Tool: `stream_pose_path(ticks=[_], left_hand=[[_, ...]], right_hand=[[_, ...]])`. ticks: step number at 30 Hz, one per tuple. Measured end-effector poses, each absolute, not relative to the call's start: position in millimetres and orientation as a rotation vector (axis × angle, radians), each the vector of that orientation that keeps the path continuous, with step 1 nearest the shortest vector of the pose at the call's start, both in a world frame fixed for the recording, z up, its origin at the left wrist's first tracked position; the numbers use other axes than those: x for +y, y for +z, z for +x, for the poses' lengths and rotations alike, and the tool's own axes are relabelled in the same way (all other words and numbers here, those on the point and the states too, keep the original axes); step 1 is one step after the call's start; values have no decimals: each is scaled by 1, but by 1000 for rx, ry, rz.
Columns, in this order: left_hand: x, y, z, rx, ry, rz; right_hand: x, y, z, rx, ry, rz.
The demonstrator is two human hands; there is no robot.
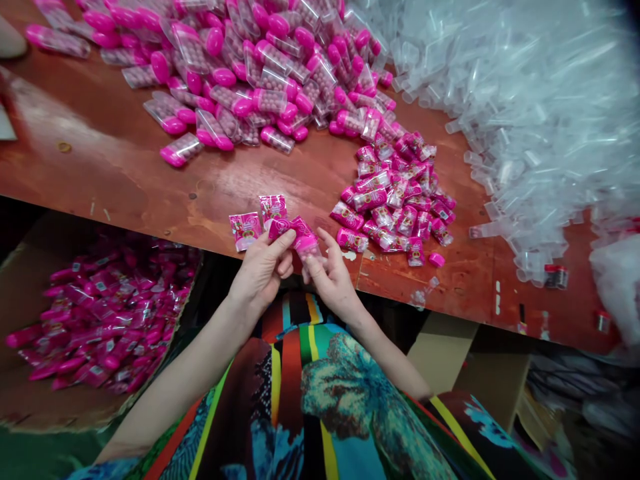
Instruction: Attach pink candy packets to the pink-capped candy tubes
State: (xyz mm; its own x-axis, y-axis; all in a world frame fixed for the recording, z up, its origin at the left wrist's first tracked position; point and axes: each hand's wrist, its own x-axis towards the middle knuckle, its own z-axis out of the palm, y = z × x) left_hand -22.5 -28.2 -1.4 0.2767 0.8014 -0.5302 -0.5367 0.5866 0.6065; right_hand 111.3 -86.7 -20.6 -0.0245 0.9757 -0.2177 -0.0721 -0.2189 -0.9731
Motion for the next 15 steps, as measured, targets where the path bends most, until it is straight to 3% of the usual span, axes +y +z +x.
stream_pose_path(ticks=[8, 15], left_hand=[[-31, 0, -23, 897, 757, 325], [-35, -7, -17, 832, 746, 305]], right_hand=[[-86, -17, 118, -858, 1744, -1128], [-82, -21, 117, -1097, 1547, -1153]])
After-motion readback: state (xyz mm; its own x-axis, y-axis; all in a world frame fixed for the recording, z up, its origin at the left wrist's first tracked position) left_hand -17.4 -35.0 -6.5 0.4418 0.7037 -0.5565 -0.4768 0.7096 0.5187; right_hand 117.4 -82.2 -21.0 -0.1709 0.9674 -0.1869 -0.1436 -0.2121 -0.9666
